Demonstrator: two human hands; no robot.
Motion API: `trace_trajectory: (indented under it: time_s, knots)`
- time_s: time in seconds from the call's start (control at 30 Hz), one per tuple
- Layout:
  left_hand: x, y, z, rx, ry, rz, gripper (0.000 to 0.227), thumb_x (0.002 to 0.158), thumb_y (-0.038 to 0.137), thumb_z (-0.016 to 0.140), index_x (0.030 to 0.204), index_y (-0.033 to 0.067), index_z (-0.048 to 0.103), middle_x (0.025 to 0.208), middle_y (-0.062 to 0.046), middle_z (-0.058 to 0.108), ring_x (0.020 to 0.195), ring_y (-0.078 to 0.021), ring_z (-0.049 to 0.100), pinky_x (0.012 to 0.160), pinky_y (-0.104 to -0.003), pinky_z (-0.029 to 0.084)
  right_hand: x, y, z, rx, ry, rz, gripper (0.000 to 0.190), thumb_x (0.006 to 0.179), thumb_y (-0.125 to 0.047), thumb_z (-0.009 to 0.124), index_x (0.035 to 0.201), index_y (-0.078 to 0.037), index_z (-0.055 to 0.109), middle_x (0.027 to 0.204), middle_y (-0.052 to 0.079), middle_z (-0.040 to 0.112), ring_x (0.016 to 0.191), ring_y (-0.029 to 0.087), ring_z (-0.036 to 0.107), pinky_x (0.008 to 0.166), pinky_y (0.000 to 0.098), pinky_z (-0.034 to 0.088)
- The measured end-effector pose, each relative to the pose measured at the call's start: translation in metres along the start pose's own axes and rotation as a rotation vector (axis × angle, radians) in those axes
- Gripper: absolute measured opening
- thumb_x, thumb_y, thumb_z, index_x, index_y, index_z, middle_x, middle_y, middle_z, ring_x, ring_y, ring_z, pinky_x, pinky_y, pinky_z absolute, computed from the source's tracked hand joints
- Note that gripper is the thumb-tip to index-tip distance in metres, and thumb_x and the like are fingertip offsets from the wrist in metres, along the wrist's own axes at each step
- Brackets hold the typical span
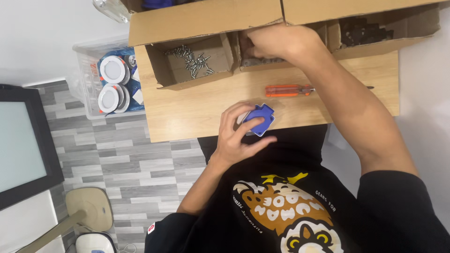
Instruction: The person assembles small electrical components by attaching a blue plastic cover to a white base using screws. They use an orange screwdriver to tighten the screws, then place the assembled unit into a nearby container. The process is repeated with another set of components.
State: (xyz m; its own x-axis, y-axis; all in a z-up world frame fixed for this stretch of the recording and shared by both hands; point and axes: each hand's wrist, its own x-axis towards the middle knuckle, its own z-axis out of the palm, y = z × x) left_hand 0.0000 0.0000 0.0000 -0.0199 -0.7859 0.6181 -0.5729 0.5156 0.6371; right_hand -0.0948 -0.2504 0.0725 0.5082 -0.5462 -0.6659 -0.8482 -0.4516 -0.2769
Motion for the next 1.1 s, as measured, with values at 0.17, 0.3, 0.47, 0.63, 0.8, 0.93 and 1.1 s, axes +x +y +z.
trace_trajectory:
  time_s: [0.17,0.3,0.47,0.63,0.8,0.93,1.1]
  knots:
    - [-0.002,-0.002,-0.004,0.026,-0.058,-0.004,0.043,0.094,0.023,0.096,0.125,0.012,0.069,0.137,-0.019,0.063,0.128,-0.0395,0.068,0.108,-0.049,0.056,-0.027,-0.007,-0.009,-0.018,0.081,-0.033,0.022,0.103,-0.023,0.049,0.116,-0.016,0.064,0.107,0.015,0.076,0.099,0.04,0.07,0.079,0.0575,0.054]
    - [-0.007,-0.01,-0.013,-0.006,-0.08,0.003,0.049,0.094,0.015,0.093,0.133,0.0091,0.064,0.144,-0.022,0.059,0.135,-0.0433,0.064,0.117,-0.054,0.056,-0.063,-0.008,-0.017,0.111,0.246,-0.19,0.018,0.104,-0.018,0.065,0.121,-0.014,0.069,0.108,0.008,0.076,0.092,0.034,0.068,0.076,0.0527,0.053]
    - [-0.001,-0.007,-0.029,-0.075,-0.146,-0.046,0.038,0.102,0.014,0.082,0.133,0.0046,0.063,0.147,-0.025,0.056,0.14,-0.0453,0.061,0.121,-0.055,0.055,-0.103,0.012,0.019,0.218,0.674,-0.774,0.008,0.104,0.006,0.072,0.111,0.002,0.071,0.109,0.012,0.072,0.094,0.025,0.067,0.088,0.0374,0.055]
    - [-0.001,-0.012,-0.032,-0.104,-0.206,-0.081,0.047,0.104,0.021,0.085,0.14,0.0066,0.059,0.152,-0.028,0.055,0.144,-0.045,0.06,0.12,-0.052,0.058,-0.133,0.038,0.066,0.452,0.78,-0.933,0.016,0.101,0.008,0.08,0.115,0.002,0.075,0.122,0.019,0.077,0.116,0.032,0.077,0.109,0.0397,0.063]
    - [-0.002,-0.019,-0.028,-0.058,-0.27,-0.092,0.048,0.106,0.022,0.084,0.145,0.0103,0.058,0.149,-0.019,0.063,0.133,-0.0374,0.07,0.11,-0.047,0.058,-0.137,0.07,0.13,1.024,0.626,-0.863,0.047,0.093,0.012,0.081,0.134,0.002,0.059,0.125,0.023,0.076,0.12,0.032,0.08,0.106,0.0362,0.072]
    - [0.005,-0.018,-0.018,-0.207,-0.125,-0.125,0.048,0.095,0.016,0.088,0.138,0.0093,0.069,0.137,-0.02,0.072,0.125,-0.0409,0.073,0.107,-0.053,0.058,-0.128,0.064,0.163,1.164,0.691,-0.75,0.038,0.091,0.01,0.081,0.122,0.005,0.061,0.123,0.025,0.078,0.107,0.023,0.078,0.092,0.035,0.065]
    - [0.009,-0.013,-0.02,-0.293,-0.087,-0.145,0.05,0.09,0.015,0.092,0.134,0.0065,0.07,0.136,-0.021,0.073,0.125,-0.0413,0.074,0.107,-0.053,0.059,-0.117,0.063,0.183,1.009,0.808,-0.704,0.028,0.087,0.007,0.087,0.112,0.008,0.077,0.121,0.027,0.078,0.086,0.023,0.078,0.078,0.0351,0.067]
